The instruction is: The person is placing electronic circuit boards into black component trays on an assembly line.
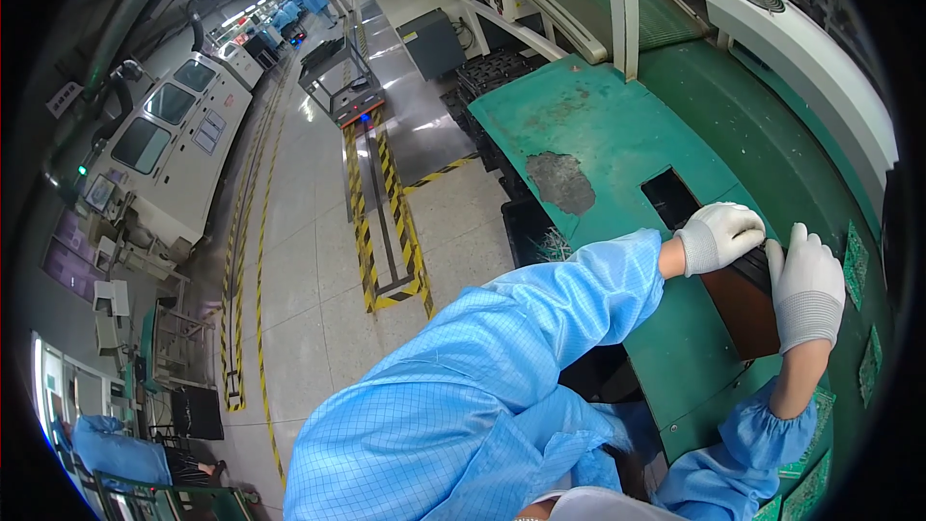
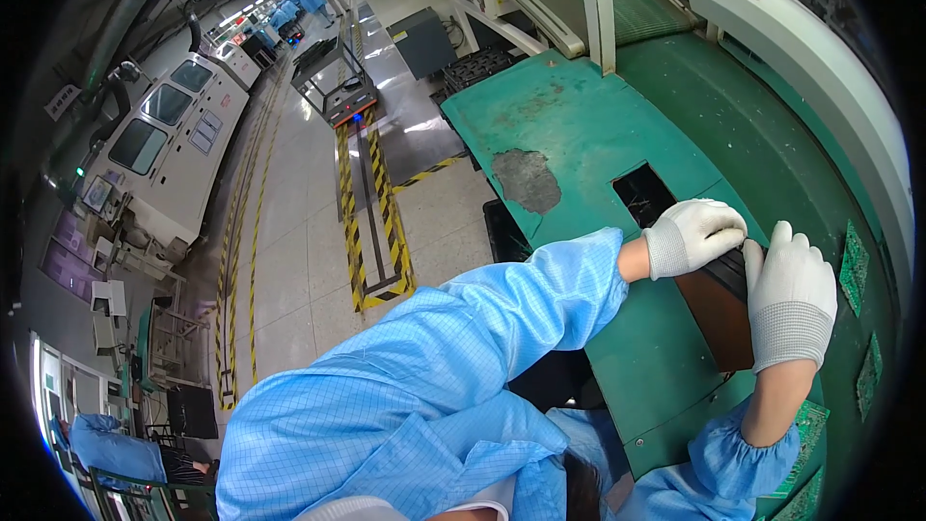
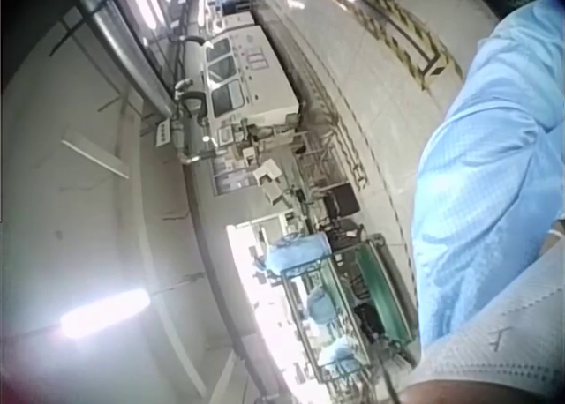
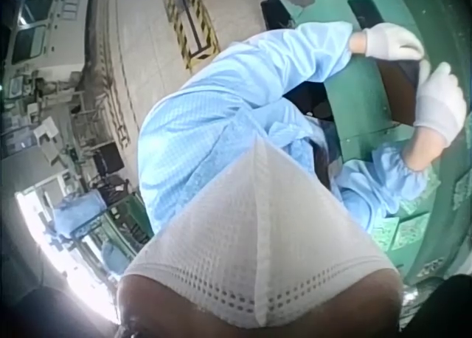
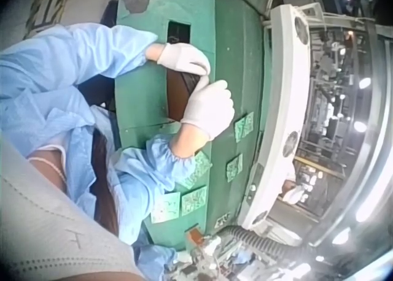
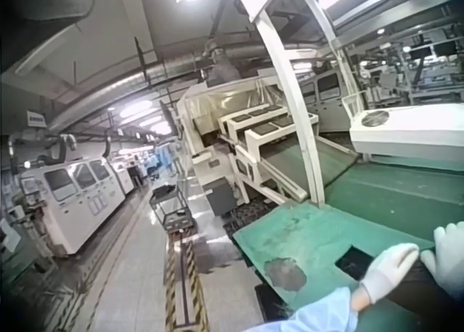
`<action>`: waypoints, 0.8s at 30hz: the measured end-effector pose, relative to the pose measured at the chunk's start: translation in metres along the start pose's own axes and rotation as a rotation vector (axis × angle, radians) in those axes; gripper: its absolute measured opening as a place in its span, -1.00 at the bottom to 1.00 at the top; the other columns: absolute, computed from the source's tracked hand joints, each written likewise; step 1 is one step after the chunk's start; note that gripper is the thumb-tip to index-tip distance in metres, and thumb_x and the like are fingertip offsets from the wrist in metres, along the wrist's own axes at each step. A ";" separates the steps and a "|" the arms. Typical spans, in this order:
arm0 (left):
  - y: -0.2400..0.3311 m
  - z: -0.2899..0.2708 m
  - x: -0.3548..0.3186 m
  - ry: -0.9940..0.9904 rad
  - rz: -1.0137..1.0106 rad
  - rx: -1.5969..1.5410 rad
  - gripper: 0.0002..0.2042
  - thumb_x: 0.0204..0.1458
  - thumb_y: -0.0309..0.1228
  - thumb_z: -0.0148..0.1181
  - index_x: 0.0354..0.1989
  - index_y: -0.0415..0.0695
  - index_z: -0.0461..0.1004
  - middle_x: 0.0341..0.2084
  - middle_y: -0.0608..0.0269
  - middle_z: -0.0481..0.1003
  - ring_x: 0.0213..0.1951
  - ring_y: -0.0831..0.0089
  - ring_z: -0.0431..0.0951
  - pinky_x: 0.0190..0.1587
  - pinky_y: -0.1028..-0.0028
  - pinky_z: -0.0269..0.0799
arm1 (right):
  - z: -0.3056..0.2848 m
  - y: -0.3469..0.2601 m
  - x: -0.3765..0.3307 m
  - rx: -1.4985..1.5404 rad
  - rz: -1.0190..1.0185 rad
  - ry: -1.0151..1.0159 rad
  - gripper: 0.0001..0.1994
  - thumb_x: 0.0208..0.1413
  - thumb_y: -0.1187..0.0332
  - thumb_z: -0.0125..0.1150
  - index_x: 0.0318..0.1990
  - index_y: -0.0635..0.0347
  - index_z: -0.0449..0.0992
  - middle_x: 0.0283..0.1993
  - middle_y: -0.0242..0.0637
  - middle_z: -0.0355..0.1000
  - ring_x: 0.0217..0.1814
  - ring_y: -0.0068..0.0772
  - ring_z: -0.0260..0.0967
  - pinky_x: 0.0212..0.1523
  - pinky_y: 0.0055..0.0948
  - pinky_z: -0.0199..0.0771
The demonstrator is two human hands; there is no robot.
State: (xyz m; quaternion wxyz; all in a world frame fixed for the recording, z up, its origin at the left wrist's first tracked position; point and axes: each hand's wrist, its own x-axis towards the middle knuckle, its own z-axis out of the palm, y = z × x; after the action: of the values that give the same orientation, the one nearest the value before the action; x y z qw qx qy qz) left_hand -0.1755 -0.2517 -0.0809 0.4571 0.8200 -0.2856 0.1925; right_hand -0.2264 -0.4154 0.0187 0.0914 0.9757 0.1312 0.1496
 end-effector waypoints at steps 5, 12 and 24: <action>0.000 0.001 -0.004 -0.018 -0.008 -0.003 -0.75 0.15 -0.25 0.05 -0.32 -0.15 0.56 -0.35 0.12 0.55 -0.22 0.13 0.54 -0.10 0.24 0.45 | 0.000 -0.002 -0.004 0.004 0.007 -0.006 -0.67 0.24 0.12 0.10 -0.22 0.27 0.39 -0.32 -0.04 0.47 -0.23 -0.04 0.50 -0.21 -0.14 0.52; 0.000 0.004 -0.004 -0.031 -0.025 0.002 -0.75 0.16 -0.24 0.03 -0.32 -0.15 0.56 -0.35 0.13 0.55 -0.20 0.14 0.53 -0.08 0.24 0.45 | 0.000 -0.001 -0.005 -0.006 -0.002 -0.010 -0.67 0.24 0.11 0.09 -0.22 0.27 0.39 -0.34 -0.05 0.47 -0.23 -0.05 0.50 -0.21 -0.15 0.52; 0.001 -0.002 -0.007 -0.012 -0.024 0.009 -0.75 0.16 -0.24 0.04 -0.30 -0.14 0.56 -0.33 0.11 0.55 -0.18 0.13 0.54 -0.06 0.24 0.45 | -0.005 -0.006 -0.006 -0.020 -0.005 0.012 -0.65 0.26 0.06 0.05 -0.27 0.22 0.41 -0.34 -0.11 0.47 -0.23 -0.14 0.51 -0.20 -0.23 0.51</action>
State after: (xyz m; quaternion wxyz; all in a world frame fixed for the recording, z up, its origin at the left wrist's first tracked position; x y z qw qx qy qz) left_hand -0.1817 -0.2483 -0.0838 0.4538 0.8267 -0.2776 0.1834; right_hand -0.2344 -0.4106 0.0202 0.1006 0.9736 0.1328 0.1563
